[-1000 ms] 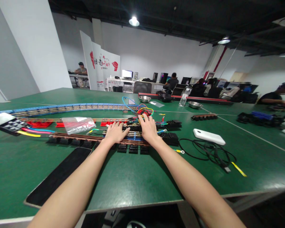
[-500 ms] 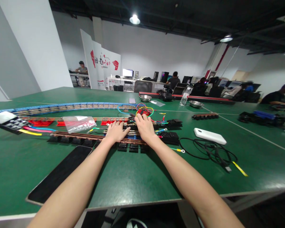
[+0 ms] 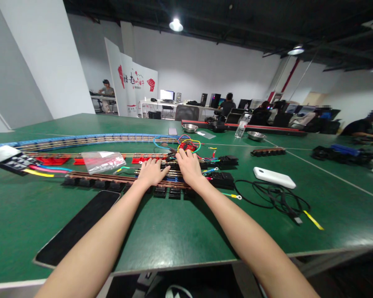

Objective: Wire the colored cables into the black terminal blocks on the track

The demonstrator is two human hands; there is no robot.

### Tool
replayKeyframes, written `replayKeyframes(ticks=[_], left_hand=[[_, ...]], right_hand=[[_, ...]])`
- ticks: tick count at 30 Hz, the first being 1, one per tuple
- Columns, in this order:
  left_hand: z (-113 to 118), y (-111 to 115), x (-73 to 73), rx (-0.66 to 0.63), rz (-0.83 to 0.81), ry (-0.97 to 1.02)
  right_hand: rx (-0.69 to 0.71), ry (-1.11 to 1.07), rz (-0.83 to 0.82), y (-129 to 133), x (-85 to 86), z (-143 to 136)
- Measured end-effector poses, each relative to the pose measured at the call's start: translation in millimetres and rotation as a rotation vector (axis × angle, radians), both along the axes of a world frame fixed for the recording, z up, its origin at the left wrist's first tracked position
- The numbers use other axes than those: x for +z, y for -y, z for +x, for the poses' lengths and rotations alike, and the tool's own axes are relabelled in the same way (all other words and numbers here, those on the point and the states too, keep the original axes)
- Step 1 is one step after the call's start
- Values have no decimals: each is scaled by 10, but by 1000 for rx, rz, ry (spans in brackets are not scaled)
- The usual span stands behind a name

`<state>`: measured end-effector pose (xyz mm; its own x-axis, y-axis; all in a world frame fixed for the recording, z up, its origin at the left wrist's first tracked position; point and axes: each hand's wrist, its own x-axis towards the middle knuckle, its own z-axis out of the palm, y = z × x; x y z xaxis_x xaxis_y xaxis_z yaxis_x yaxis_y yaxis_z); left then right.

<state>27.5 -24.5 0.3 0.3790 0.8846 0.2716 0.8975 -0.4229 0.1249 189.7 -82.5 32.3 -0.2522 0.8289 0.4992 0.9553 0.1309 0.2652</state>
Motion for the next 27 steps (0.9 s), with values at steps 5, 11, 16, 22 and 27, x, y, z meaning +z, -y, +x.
replayKeyframes(ticks=[5, 11, 16, 22, 27], left_hand=[[-3, -18, -11, 0, 3, -9], [-9, -26, -12, 3, 7, -25], [-10, -19, -5, -4, 2, -24], [-11, -31, -19, 7, 2, -26], [-9, -34, -24, 8, 7, -26]], right_hand=[[-27, -52, -13, -4, -22, 74], [-104, -124, -45, 4, -56, 140], [-142, -223, -112, 18, -61, 164], [-122, -299, -164, 14, -42, 198], [-129, -401, -200, 18, -6, 228]])
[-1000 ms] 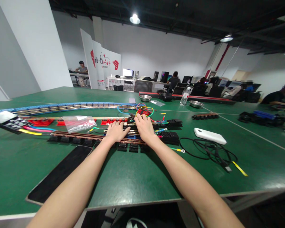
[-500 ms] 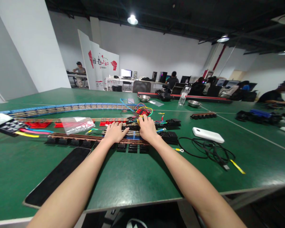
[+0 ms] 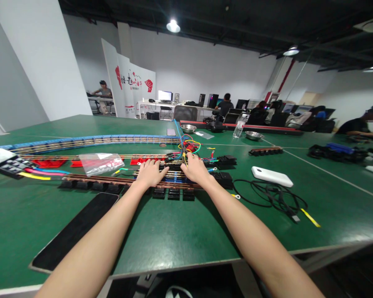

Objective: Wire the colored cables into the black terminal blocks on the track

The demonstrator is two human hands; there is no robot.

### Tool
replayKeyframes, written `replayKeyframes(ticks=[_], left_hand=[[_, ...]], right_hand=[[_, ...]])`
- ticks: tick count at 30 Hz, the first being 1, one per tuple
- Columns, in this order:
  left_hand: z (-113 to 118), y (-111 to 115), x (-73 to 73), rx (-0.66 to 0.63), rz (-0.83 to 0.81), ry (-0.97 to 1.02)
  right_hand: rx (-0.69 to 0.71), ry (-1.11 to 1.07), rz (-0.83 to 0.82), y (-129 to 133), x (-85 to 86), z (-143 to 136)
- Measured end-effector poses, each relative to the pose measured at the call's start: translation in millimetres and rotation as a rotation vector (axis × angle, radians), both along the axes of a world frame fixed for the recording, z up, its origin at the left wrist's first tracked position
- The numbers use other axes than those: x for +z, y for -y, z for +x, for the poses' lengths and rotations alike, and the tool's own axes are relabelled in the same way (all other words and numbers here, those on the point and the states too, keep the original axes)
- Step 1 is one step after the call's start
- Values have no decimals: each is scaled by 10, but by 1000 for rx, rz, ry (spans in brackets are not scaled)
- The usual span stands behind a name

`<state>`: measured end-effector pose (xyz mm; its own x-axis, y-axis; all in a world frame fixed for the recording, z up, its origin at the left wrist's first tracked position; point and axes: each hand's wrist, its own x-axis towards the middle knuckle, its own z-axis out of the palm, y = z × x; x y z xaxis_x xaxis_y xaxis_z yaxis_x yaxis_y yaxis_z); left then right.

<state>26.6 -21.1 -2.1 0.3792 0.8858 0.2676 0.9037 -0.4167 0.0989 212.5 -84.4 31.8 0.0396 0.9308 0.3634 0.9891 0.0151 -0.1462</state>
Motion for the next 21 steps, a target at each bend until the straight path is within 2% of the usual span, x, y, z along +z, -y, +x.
replayKeyframes(ticks=[13, 21], left_hand=[[10, 29, 34, 27, -28, -29], [13, 29, 33, 34, -37, -37]], right_hand=[[-59, -243, -143, 12, 156, 71], [-30, -545, -234, -49, 199, 223]])
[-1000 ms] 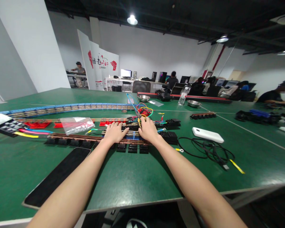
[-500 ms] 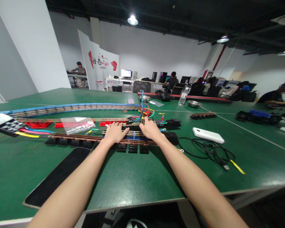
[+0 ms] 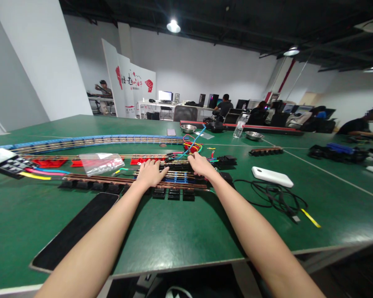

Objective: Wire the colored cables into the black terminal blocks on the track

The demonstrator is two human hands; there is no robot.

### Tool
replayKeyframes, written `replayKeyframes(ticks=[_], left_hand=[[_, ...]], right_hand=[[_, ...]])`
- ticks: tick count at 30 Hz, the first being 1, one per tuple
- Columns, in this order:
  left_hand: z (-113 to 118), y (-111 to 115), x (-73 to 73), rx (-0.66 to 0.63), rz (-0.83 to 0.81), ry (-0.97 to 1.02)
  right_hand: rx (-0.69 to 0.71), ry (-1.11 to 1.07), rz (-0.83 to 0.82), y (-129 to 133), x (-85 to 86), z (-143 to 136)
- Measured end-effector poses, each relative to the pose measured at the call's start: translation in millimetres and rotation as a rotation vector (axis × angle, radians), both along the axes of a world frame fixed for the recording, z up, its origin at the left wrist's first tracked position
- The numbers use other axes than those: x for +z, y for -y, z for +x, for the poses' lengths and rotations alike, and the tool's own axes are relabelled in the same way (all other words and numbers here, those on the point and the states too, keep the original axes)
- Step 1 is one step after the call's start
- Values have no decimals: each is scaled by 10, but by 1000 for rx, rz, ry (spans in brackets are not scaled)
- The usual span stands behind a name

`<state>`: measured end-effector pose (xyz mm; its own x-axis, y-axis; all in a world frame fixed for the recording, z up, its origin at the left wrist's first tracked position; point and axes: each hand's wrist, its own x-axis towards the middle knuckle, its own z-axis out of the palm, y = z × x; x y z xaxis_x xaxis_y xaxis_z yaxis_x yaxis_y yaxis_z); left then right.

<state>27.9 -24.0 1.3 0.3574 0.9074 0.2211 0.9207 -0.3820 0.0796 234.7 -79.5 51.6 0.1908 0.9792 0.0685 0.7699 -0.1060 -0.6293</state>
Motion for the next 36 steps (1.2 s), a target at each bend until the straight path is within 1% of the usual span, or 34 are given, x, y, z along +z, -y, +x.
replayKeyframes(ticks=[3, 9, 13, 17, 20, 23, 31, 34, 36], left_hand=[[-4, -3, -2, -3, 0, -1], [-8, -8, -8, -11, 10, 11], [-6, -3, -4, -11, 13, 6], [-7, 2, 1, -10, 10, 12], [-9, -1, 0, -12, 3, 18], [-11, 0, 1, -12, 2, 17], [-7, 22, 18, -12, 13, 4], [-8, 17, 14, -16, 13, 11], [-8, 13, 11, -16, 11, 13]], right_hand=[[-6, -109, -49, -58, -36, 68], [-27, -253, -80, -132, -100, 124], [-20, -334, -110, -130, -94, 127], [1, -368, -128, -114, -49, 132], [16, -344, -125, -95, -11, 131], [34, -278, -105, -86, -8, 111], [34, -49, 26, -159, -134, 37], [34, 52, 51, -153, -152, 23], [49, 75, 81, -138, -155, 12]])
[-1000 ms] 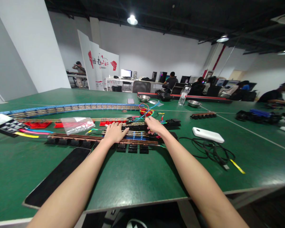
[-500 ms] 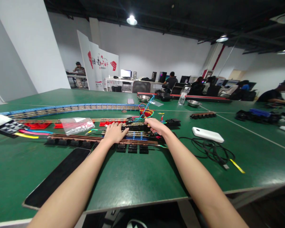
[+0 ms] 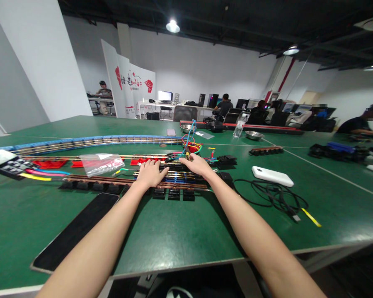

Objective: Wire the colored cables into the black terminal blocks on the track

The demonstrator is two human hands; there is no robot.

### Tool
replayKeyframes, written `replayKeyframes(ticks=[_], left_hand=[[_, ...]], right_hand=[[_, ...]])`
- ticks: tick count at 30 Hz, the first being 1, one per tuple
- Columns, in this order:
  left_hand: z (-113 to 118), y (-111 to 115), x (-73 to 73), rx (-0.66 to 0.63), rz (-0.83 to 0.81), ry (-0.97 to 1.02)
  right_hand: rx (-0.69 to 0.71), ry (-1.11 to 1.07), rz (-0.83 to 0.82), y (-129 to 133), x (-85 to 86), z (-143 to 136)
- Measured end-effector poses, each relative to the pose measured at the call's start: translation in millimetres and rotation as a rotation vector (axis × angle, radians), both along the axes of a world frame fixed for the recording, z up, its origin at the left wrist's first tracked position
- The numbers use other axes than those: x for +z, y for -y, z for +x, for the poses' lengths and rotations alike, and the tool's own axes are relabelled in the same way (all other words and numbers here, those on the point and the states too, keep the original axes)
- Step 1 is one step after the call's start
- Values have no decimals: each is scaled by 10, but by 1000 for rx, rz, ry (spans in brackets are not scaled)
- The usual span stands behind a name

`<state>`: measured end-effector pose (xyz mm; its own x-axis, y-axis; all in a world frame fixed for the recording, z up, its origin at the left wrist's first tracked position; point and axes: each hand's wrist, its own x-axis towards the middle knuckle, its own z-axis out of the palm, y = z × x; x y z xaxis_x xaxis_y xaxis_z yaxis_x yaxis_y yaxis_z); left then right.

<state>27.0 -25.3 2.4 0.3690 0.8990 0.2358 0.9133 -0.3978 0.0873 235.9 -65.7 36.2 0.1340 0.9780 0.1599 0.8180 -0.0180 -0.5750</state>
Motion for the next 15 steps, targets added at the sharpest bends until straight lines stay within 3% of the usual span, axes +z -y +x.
replayKeyframes(ticks=[15], left_hand=[[4, 15, 13, 8, -7, -34]], right_hand=[[-23, -41, 36, 75, 48, -5]])
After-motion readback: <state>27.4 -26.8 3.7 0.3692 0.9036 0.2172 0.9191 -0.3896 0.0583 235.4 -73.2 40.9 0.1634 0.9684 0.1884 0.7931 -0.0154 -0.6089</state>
